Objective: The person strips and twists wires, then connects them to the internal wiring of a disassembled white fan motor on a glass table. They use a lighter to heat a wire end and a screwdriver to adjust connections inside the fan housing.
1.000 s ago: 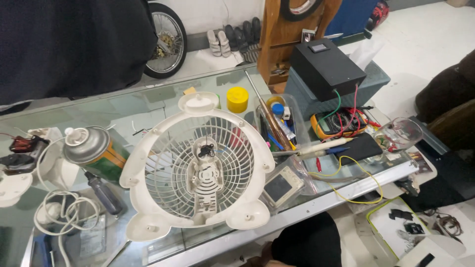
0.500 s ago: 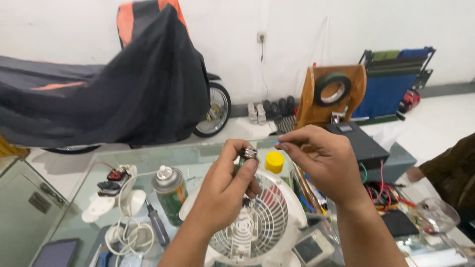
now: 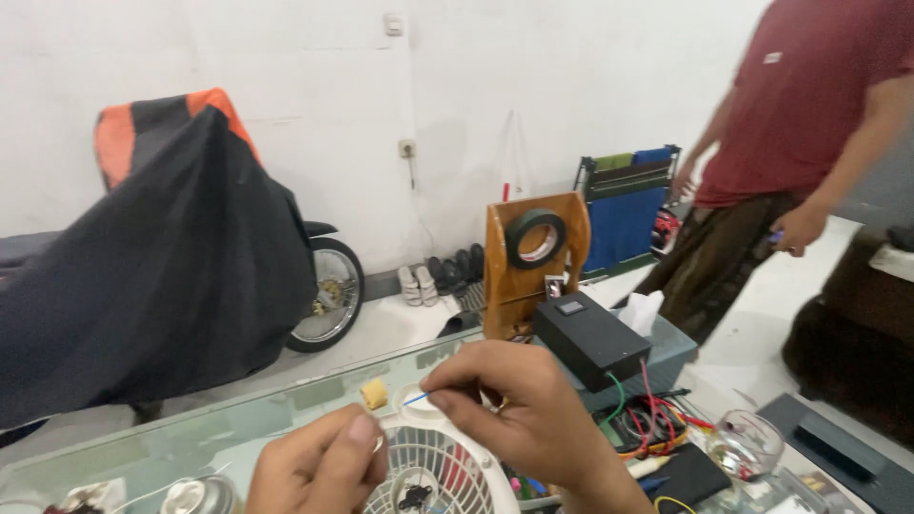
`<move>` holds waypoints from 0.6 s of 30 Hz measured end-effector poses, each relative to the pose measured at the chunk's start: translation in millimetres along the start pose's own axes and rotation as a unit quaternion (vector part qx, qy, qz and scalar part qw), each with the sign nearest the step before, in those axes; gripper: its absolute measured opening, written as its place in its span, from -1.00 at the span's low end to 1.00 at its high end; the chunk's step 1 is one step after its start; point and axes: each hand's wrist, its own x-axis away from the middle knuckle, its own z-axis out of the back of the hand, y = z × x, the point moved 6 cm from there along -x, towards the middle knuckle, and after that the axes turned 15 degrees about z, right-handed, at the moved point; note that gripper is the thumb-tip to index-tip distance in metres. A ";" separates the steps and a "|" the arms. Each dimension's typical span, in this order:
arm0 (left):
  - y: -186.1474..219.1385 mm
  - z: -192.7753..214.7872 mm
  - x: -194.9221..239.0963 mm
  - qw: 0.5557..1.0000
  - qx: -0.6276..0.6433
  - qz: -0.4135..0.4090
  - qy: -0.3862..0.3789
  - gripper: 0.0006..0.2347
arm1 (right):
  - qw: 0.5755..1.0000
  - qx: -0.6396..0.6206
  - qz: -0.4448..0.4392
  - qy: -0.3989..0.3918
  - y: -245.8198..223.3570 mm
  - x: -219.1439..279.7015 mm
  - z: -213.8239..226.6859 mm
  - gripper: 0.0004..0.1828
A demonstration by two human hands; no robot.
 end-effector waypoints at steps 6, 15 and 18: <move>-16.5 -11.9 -16.2 0.987 0.102 0.126 -0.016 -0.51 | 0.999 0.003 0.022 -0.040 -10.3 -3.3 -2.7 -0.83; -4.1 -32.6 -4.9 0.977 0.184 0.092 -0.055 -0.54 | 0.996 0.064 0.064 -0.013 -20.6 -2.8 -5.6 -0.93; -0.3 -27.7 -3.5 0.973 0.215 0.044 -0.068 -0.57 | 0.994 0.095 0.043 0.028 -20.7 0.0 -3.9 -0.94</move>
